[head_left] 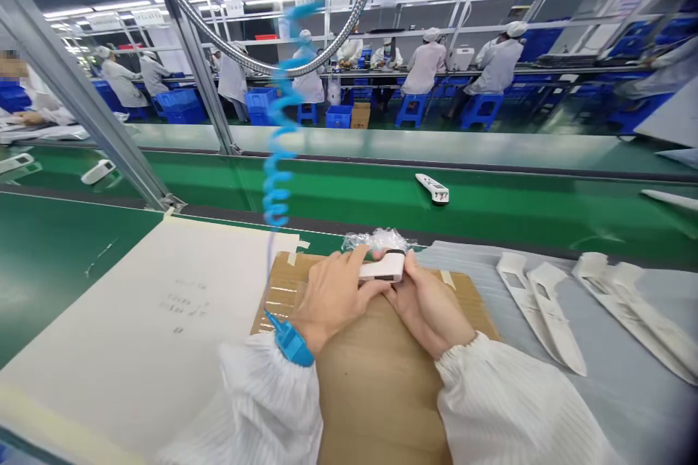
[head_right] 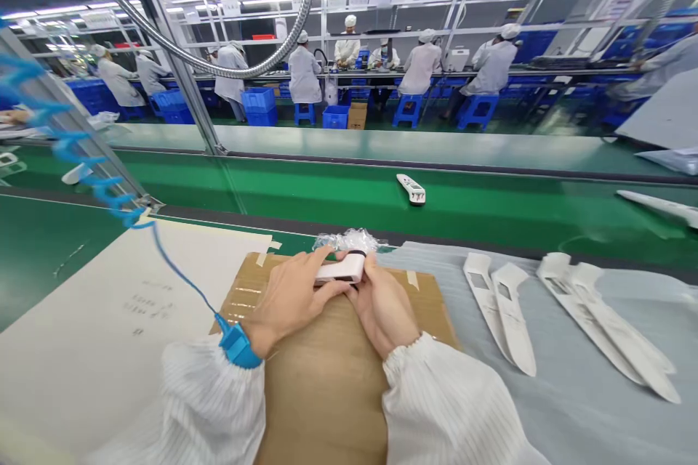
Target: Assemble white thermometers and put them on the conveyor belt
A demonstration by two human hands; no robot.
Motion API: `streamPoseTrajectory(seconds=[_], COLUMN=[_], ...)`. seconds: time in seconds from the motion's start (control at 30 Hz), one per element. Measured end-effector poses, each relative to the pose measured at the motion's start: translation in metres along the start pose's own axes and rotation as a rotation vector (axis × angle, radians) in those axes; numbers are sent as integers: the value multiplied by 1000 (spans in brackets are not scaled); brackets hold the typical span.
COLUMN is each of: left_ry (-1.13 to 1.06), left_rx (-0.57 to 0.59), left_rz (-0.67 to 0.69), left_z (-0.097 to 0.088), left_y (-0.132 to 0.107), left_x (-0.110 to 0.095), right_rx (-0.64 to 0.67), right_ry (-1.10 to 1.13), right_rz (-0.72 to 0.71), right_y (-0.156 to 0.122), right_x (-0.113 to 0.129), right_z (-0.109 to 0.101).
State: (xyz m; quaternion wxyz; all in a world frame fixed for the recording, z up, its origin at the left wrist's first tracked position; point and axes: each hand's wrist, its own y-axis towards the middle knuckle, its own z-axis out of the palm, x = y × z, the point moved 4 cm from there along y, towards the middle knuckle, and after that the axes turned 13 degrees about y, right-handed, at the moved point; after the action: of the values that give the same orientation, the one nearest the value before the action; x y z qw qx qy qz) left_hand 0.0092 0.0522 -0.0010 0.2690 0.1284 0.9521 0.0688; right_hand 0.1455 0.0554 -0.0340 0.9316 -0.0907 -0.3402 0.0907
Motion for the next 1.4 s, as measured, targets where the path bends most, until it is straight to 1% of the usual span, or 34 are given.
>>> streamPoseTrajectory(seconds=[0.03, 0.1, 0.13, 0.17, 0.2, 0.23, 0.27, 0.37, 0.47, 0.53, 0.63, 0.73, 0.87, 0.97, 1.1, 1.2, 1.3, 1.4], left_ry=[-39, -192, -272, -327, -350, -342, -315, -199, -8, 134, 312, 417, 444, 441, 491, 575, 639, 641], left_rx=[35, 155, 219, 266, 284, 265, 221, 54, -98, -175, -276, -334, -283, -270, -270, -216, -102, 44], left_rz=[-79, -258, -326, -373, -398, -407, -410, -431, -471, -510, -526, -458, -284, -206, -189, -165, -159, -206], left_z=[-3, -9, -13, -19, -25, -33, -42, -60, -68, -66, -56, -38, -16, -9, -12, -23, -39, -50], left_y=[2, 7, 10, 15, 21, 28, 38, 68, 91, 96, 87, 68, 51, 49, 52, 61, 84, 124], left_x=[10, 30, 39, 47, 55, 63, 72, 98, 121, 130, 128, 115, 102, 103, 105, 106, 115, 125], right_rx=[-17, -51, -72, -89, -102, -109, -111, -100, -94, -83, -69, -71, -58, -19, 15, 23, 22, 21], right_ry=[-17, -49, -62, -74, -84, -93, -99, -110, -111, -107, -95, -90, -68, -65, -78, -78, -58, -33], right_rz=[-18, -42, -50, -53, -49, -45, -40, -35, -29, -16, 10, 25, -10, -18, -16, -12, -20, -10], right_y=[1, 2, 3, 3, 3, 3, 4, 5, 6, 8, 9, 8, 7, 8, 9, 8, 8, 8], right_x=[1, 3, 3, 3, 3, 3, 3, 3, 4, 3, 3, 3, 2, 1, 0, 0, -1, -2], right_z=[-3, -7, -9, -10, -11, -11, -11, -11, -14, -17, -20, -20, -16, -14, -15, -15, -14, -13])
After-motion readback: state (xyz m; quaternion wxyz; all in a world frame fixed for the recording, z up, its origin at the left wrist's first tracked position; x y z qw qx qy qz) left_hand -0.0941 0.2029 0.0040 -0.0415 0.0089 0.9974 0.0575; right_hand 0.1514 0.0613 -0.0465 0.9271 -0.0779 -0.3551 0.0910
